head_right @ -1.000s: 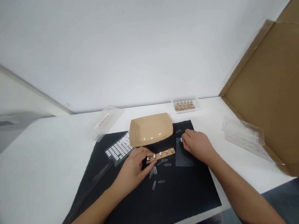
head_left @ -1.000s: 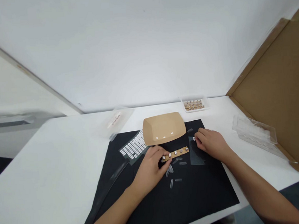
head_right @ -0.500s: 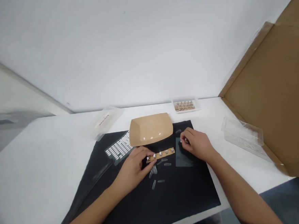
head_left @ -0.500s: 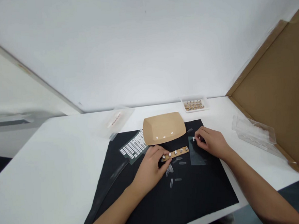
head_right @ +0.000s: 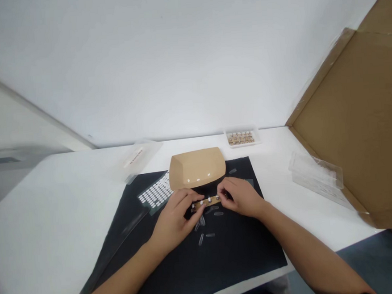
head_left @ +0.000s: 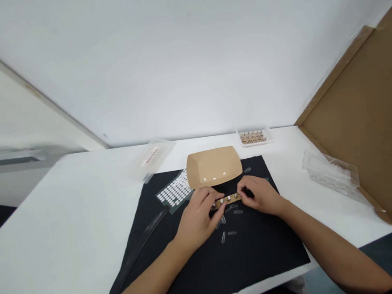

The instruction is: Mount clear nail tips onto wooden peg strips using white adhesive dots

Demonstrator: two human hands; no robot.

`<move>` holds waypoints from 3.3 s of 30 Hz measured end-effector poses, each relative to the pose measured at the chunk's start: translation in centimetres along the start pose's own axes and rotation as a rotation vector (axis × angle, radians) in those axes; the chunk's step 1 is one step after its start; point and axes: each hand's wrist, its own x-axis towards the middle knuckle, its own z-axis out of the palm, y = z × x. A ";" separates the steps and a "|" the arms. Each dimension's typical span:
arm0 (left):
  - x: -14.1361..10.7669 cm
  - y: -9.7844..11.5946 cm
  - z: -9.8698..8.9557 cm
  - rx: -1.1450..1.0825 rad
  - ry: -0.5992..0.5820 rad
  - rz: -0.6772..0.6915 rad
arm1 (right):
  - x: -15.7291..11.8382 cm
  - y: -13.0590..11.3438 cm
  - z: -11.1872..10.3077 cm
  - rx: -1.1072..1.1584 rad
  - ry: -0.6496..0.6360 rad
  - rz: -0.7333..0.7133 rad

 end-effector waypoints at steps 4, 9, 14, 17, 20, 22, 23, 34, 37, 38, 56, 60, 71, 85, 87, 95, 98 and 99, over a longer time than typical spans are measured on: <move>0.8 1.6 -0.2 0.138 0.038 0.072 | -0.3 0.3 0.0 0.051 -0.013 0.118; 1.5 2.6 0.6 0.180 -0.036 0.141 | -0.6 0.1 -0.1 0.140 -0.006 0.208; 1.6 2.6 1.4 0.154 -0.034 0.090 | -1.0 0.1 -0.1 0.200 0.002 0.265; 1.5 2.6 1.6 0.165 -0.019 0.066 | -1.1 0.3 -0.1 0.226 0.004 0.283; 1.5 2.7 1.9 0.198 -0.011 0.051 | -1.1 0.4 0.1 0.229 0.008 0.288; 1.4 2.8 2.0 0.221 0.002 0.039 | -1.0 0.5 0.2 0.222 0.011 0.291; 1.4 2.8 2.1 0.228 0.010 0.036 | -1.0 0.5 0.3 0.218 0.012 0.292; 1.2 2.7 2.5 0.259 0.049 0.052 | -0.9 0.4 0.3 0.184 0.011 0.284; 1.3 2.8 2.5 0.224 0.039 0.028 | -0.9 0.4 0.4 0.179 0.009 0.281; 1.3 2.8 2.5 0.214 0.039 0.024 | -0.9 0.5 0.4 0.177 0.008 0.281; 1.4 2.0 2.5 0.105 -0.016 0.007 | -0.7 0.1 0.1 0.167 0.004 0.278; 1.4 1.8 2.4 0.078 -0.044 0.008 | -0.8 0.2 0.1 0.169 0.001 0.280; 1.5 1.3 2.3 0.038 -0.101 -0.021 | -0.8 0.2 0.1 0.169 -0.008 0.277; 1.4 1.1 2.6 0.061 -0.056 -0.034 | -0.8 0.3 0.2 0.117 0.007 0.239; 1.2 1.1 2.7 0.067 -0.044 -0.047 | -0.9 0.3 0.1 0.090 0.014 0.225; 1.0 1.3 2.8 0.063 -0.054 -0.112 | -1.2 -1.1 -0.7 -0.286 0.084 -0.086; 1.1 1.3 2.6 0.070 -0.048 -0.102 | -1.1 -1.9 -0.7 -0.383 0.108 -0.178; 1.1 1.4 2.6 0.071 -0.049 -0.100 | -1.1 -2.1 -0.6 -0.413 0.116 -0.198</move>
